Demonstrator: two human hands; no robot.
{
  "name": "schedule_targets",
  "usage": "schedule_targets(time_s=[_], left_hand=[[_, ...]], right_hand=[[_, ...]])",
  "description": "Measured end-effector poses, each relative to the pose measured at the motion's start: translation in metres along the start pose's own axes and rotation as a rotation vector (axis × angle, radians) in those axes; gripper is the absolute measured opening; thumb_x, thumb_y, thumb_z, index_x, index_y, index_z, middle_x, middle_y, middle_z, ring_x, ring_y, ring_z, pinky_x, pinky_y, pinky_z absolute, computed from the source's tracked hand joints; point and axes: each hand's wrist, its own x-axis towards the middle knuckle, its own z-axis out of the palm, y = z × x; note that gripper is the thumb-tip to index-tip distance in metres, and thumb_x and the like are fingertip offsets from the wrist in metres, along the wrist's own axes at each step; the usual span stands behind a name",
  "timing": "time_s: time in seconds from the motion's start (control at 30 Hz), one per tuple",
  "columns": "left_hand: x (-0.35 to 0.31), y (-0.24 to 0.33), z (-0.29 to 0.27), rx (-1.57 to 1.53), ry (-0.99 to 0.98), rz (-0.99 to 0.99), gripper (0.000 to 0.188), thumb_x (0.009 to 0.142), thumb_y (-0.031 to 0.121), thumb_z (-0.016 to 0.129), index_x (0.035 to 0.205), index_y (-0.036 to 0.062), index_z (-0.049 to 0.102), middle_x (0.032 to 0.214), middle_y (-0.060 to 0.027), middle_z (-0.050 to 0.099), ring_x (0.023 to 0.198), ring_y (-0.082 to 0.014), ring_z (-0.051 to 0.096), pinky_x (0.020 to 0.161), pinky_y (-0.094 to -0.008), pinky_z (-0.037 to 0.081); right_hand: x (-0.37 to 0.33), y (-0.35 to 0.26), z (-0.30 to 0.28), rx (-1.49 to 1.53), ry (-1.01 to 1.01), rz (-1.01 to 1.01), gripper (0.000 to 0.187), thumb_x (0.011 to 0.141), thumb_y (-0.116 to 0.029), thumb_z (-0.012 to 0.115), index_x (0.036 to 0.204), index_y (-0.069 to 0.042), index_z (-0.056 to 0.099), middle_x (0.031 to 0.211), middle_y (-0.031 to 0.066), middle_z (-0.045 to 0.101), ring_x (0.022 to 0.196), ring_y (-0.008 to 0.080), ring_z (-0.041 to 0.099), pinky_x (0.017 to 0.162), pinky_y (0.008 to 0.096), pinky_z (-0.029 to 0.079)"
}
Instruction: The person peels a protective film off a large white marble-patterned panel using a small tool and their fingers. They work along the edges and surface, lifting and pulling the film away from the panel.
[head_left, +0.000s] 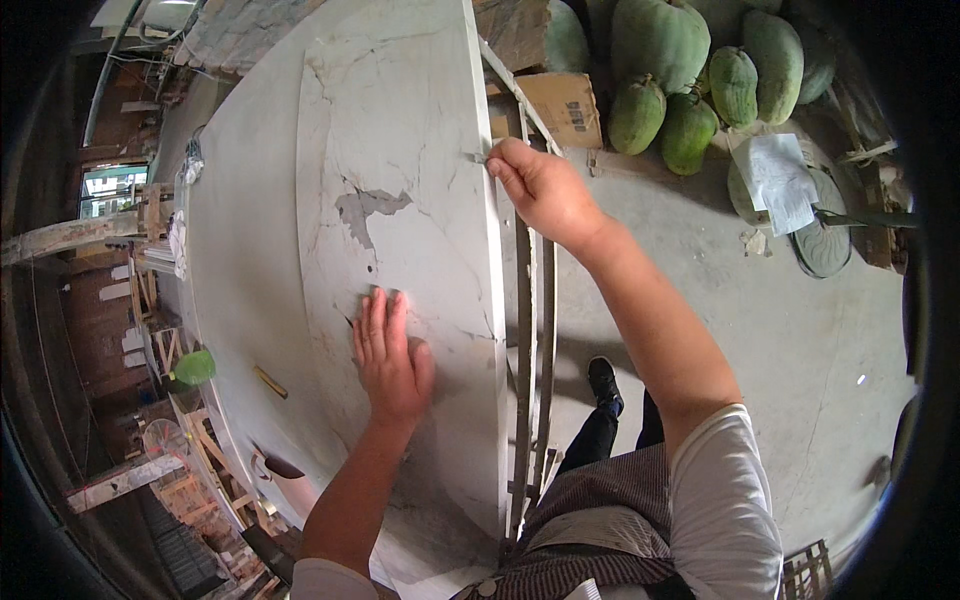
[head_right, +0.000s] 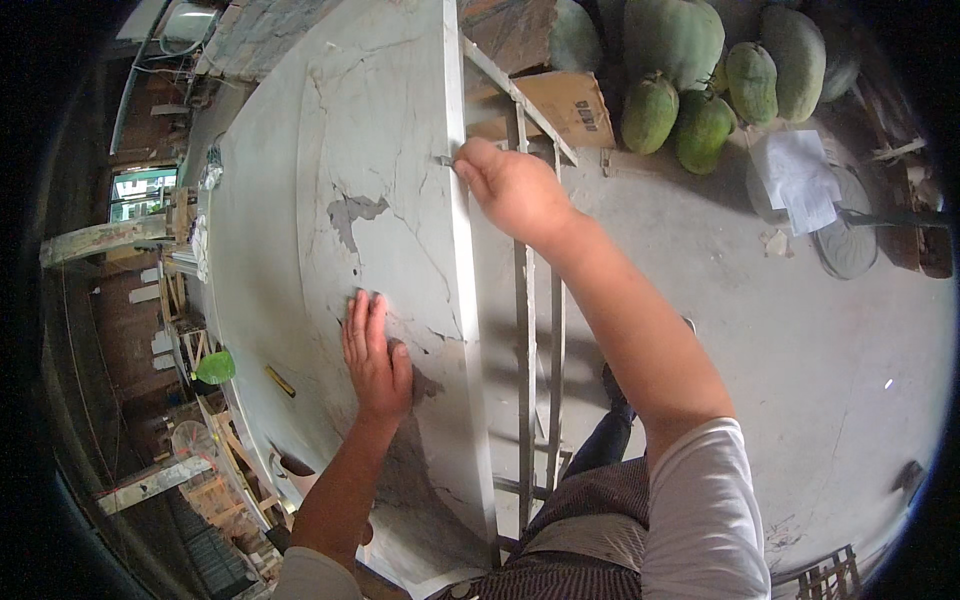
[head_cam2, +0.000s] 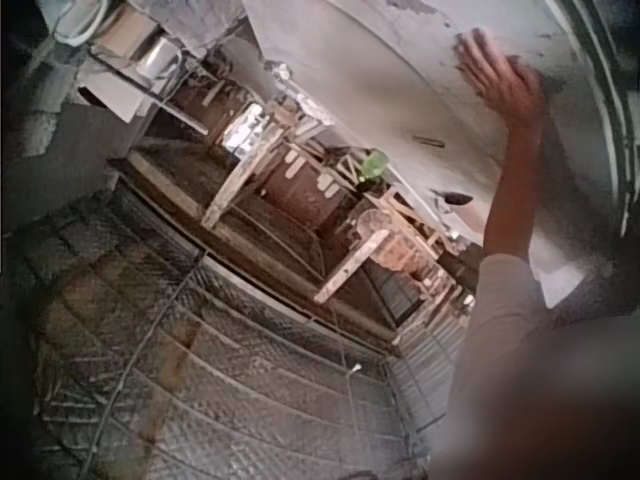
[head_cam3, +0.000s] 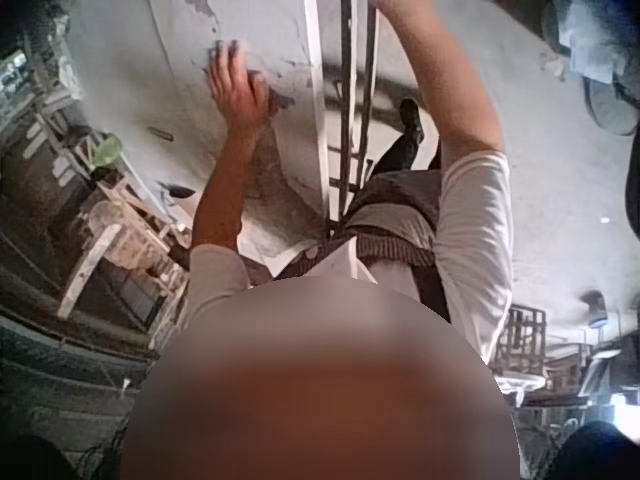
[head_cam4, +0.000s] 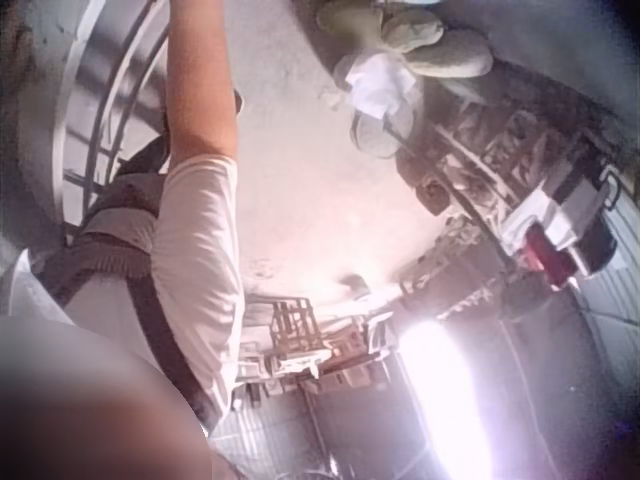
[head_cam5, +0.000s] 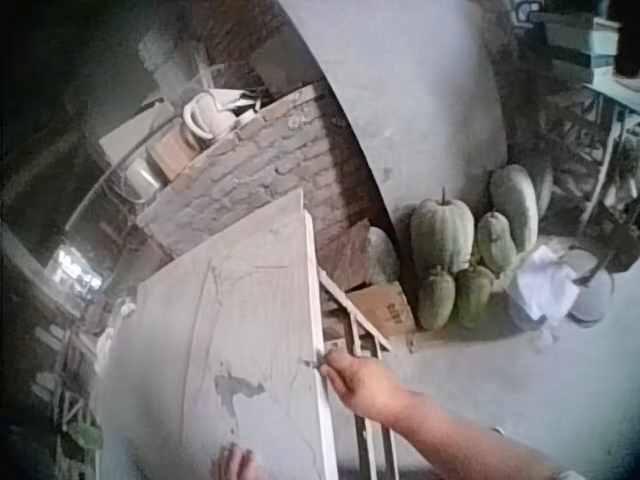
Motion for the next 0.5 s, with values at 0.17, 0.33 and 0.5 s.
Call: schedule_targets(time_s=[0.17,0.33,0.5], left_hand=[[0.0,0.002,0.001,-0.005,0.0,-0.009,0.06,0.097,0.031,0.038,0.147,-0.0017,0.039,0.153,-0.0265,0.035,0.144,-0.0444,0.03,0.117,-0.0594,0.017],[0.0,0.002,0.001,0.015,-0.017,-0.031,0.062,0.099,0.037,0.034,0.148,-0.0017,0.039,0.153,-0.0268,0.034,0.143,-0.0451,0.029,0.117,-0.0597,0.017],[-0.002,-0.001,0.004,0.044,-0.037,-0.02,0.064,0.099,0.038,0.033,0.148,-0.0018,0.038,0.154,-0.0277,0.032,0.144,-0.0457,0.028,0.117,-0.0604,0.016]], right_hand=[[-0.04,-0.003,0.006,-0.091,-0.089,-0.071,0.015,0.1,-0.023,0.056,0.099,-0.008,0.056,0.075,0.0162,0.063,0.067,0.0389,0.062,0.061,0.0457,0.052],[-0.123,-0.013,0.011,-0.064,-0.291,-0.257,0.012,0.095,-0.02,0.061,0.1,-0.01,0.058,0.065,0.0099,0.059,0.056,0.0297,0.062,0.051,0.0405,0.052],[-0.185,-0.04,0.01,0.011,-0.718,-0.167,0.015,0.087,-0.012,0.066,0.101,-0.01,0.061,0.066,0.0076,0.061,0.06,0.0294,0.064,0.051,0.0427,0.052]])
